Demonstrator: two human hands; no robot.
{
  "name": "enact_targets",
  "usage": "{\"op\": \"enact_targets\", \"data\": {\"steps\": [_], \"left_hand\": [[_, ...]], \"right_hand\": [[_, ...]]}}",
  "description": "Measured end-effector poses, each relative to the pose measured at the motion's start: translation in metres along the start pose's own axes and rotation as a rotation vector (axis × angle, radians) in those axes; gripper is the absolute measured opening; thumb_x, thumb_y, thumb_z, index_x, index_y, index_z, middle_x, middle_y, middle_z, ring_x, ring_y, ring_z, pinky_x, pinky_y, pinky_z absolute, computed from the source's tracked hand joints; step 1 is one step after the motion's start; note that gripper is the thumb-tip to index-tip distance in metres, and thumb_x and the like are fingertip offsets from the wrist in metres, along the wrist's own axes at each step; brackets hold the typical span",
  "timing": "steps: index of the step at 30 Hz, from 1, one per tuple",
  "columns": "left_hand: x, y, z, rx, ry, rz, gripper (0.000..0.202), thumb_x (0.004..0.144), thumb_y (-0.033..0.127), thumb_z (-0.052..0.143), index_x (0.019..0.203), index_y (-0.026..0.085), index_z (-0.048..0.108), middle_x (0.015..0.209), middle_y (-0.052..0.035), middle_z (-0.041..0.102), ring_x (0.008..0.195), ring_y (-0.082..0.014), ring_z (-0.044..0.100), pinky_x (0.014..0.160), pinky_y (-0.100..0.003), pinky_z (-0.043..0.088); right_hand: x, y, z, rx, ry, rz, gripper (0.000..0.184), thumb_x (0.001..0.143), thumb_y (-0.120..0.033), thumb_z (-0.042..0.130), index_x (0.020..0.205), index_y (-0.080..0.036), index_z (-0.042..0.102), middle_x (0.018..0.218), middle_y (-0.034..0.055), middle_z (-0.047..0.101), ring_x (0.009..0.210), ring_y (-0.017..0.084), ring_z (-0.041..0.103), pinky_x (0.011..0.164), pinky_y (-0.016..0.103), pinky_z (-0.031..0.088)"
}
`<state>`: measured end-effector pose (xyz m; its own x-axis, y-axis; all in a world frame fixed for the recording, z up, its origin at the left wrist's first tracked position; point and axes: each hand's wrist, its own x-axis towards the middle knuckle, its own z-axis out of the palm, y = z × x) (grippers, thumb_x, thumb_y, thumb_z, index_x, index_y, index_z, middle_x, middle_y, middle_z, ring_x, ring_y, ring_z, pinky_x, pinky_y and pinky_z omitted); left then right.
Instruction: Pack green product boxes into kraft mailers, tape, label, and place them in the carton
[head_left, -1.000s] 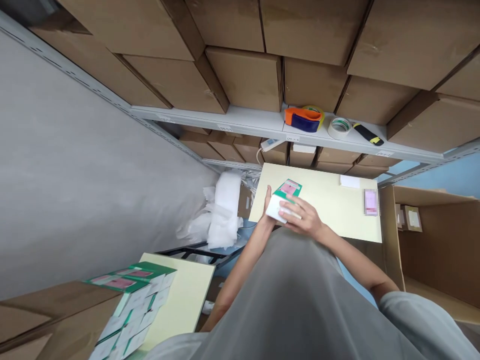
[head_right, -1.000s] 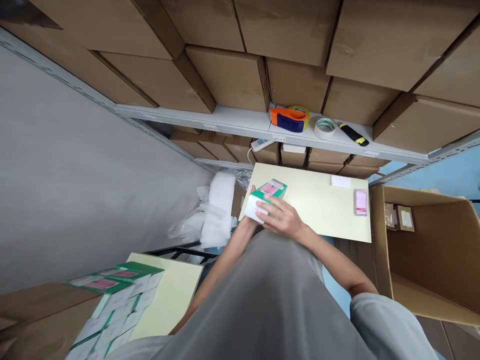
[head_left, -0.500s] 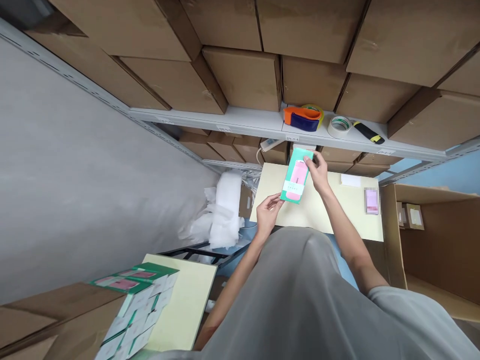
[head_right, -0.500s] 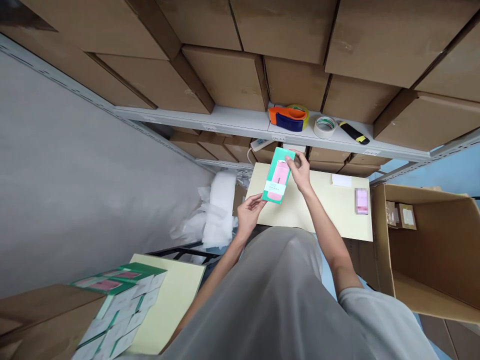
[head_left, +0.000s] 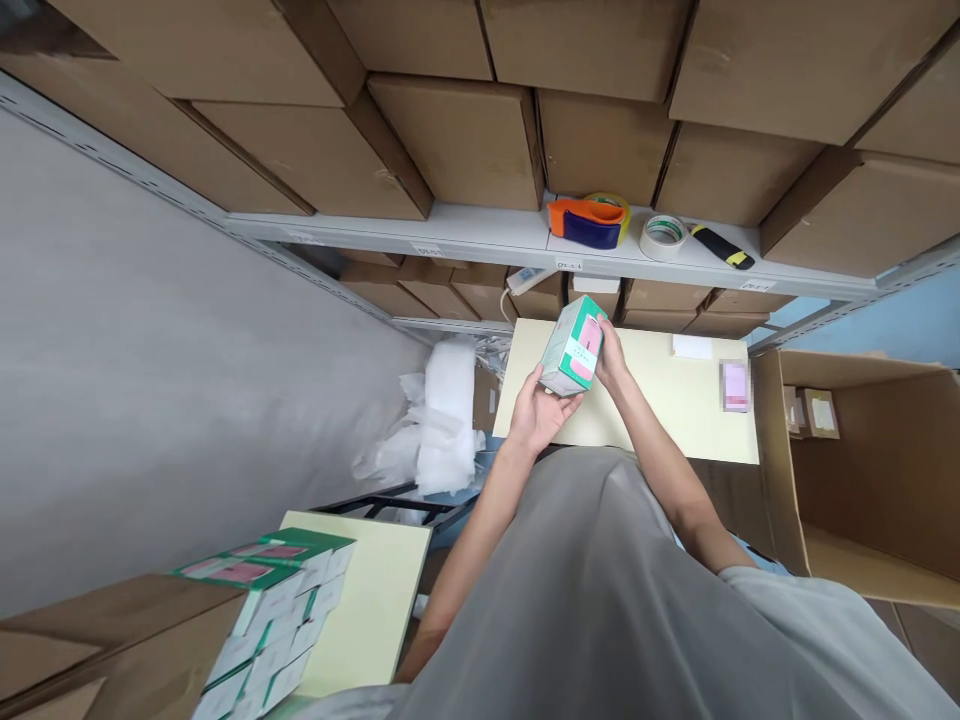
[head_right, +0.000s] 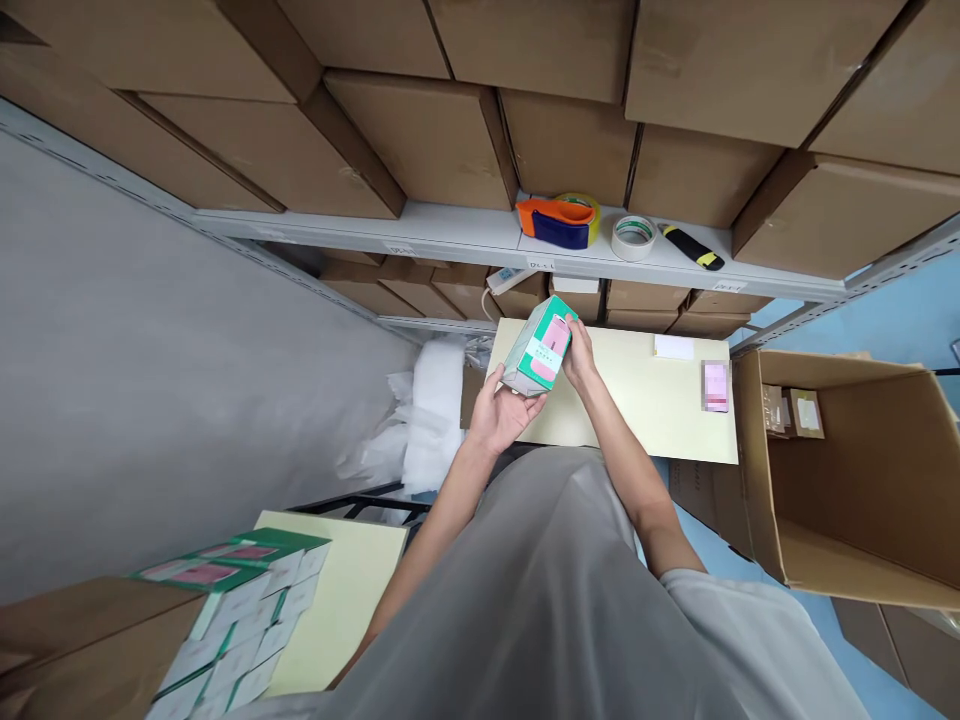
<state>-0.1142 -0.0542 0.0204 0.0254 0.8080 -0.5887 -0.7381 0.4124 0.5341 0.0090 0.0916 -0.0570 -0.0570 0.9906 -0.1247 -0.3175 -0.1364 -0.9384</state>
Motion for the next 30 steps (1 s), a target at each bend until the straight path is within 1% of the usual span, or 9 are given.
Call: {"op": "enact_targets", "data": {"steps": [3,7,11,14,19,22,25,27,30], "left_hand": [[-0.004,-0.005,0.000,0.120,0.045,0.135,0.060,0.088,0.055,0.090,0.136,0.025,0.070,0.134,-0.0123,0.080,0.130,-0.0325,0.076,0.114,-0.049,0.065],[-0.010,-0.009,0.006,0.449,0.175,0.498,0.067,0.071,0.027,0.103,0.132,0.029,0.076,0.141,-0.0100,0.076,0.141,-0.0344,0.068,0.118,-0.044,0.060],[-0.017,-0.012,0.011,0.684,0.234,0.672,0.063,0.069,0.015,0.101,0.127,0.031,0.083,0.141,-0.0103,0.072,0.149,-0.0377,0.061,0.128,-0.045,0.052],[-0.021,-0.016,0.009,0.761,0.232,0.717,0.063,0.069,0.011,0.100,0.127,0.032,0.084,0.142,-0.0112,0.069,0.154,-0.0395,0.058,0.133,-0.046,0.048],[-0.020,-0.019,-0.008,0.687,0.180,0.650,0.073,0.069,0.023,0.106,0.135,0.029,0.076,0.154,-0.0132,0.067,0.157,-0.0371,0.056,0.134,-0.048,0.045],[-0.015,-0.019,-0.024,0.426,0.189,0.432,0.070,0.071,0.038,0.105,0.132,0.025,0.072,0.143,-0.0153,0.074,0.142,-0.0348,0.068,0.123,-0.050,0.055],[-0.011,-0.022,-0.035,0.290,0.102,0.241,0.062,0.070,0.045,0.104,0.120,0.021,0.076,0.129,-0.0138,0.081,0.128,-0.0329,0.076,0.118,-0.053,0.059],[-0.010,-0.026,-0.038,0.265,0.067,0.241,0.058,0.068,0.045,0.105,0.114,0.019,0.078,0.124,-0.0128,0.084,0.125,-0.0322,0.078,0.121,-0.053,0.058],[-0.010,-0.031,-0.037,0.279,0.138,0.349,0.061,0.065,0.040,0.107,0.114,0.020,0.077,0.120,-0.0114,0.085,0.127,-0.0326,0.079,0.123,-0.052,0.057]], "right_hand": [[-0.003,-0.009,-0.010,0.037,0.045,0.058,0.069,0.074,-0.089,0.081,0.106,-0.030,0.065,0.106,0.0030,0.080,0.101,0.025,0.076,0.093,0.041,0.066],[-0.008,-0.024,-0.013,-0.032,-0.018,0.058,0.077,0.081,-0.087,0.077,0.135,-0.033,0.066,0.127,0.0041,0.081,0.109,0.024,0.078,0.091,0.039,0.066],[-0.010,-0.033,-0.001,-0.097,-0.018,-0.007,0.077,0.088,-0.094,0.064,0.129,-0.029,0.070,0.125,0.0065,0.081,0.111,0.025,0.078,0.093,0.039,0.067],[-0.010,-0.037,0.007,-0.129,0.015,-0.050,0.074,0.085,-0.090,0.072,0.122,-0.026,0.071,0.122,0.0078,0.081,0.110,0.026,0.077,0.098,0.041,0.067],[-0.008,-0.043,0.008,-0.153,0.034,-0.131,0.068,0.078,-0.081,0.087,0.115,-0.027,0.069,0.116,0.0065,0.081,0.113,0.027,0.076,0.104,0.042,0.065],[-0.009,-0.044,0.005,-0.119,-0.004,-0.102,0.064,0.078,-0.082,0.086,0.108,-0.028,0.068,0.110,0.0046,0.081,0.109,0.027,0.077,0.100,0.042,0.067],[-0.013,-0.043,0.005,-0.100,-0.046,-0.071,0.063,0.080,-0.082,0.085,0.107,-0.028,0.066,0.107,0.0035,0.080,0.104,0.026,0.078,0.096,0.041,0.068],[-0.016,-0.042,0.006,-0.108,-0.074,-0.065,0.063,0.081,-0.083,0.083,0.108,-0.028,0.067,0.107,0.0034,0.080,0.104,0.025,0.078,0.095,0.041,0.068],[-0.018,-0.045,0.008,-0.117,-0.103,-0.082,0.066,0.082,-0.084,0.083,0.113,-0.028,0.071,0.114,0.0050,0.082,0.112,0.027,0.078,0.101,0.043,0.068]]}}
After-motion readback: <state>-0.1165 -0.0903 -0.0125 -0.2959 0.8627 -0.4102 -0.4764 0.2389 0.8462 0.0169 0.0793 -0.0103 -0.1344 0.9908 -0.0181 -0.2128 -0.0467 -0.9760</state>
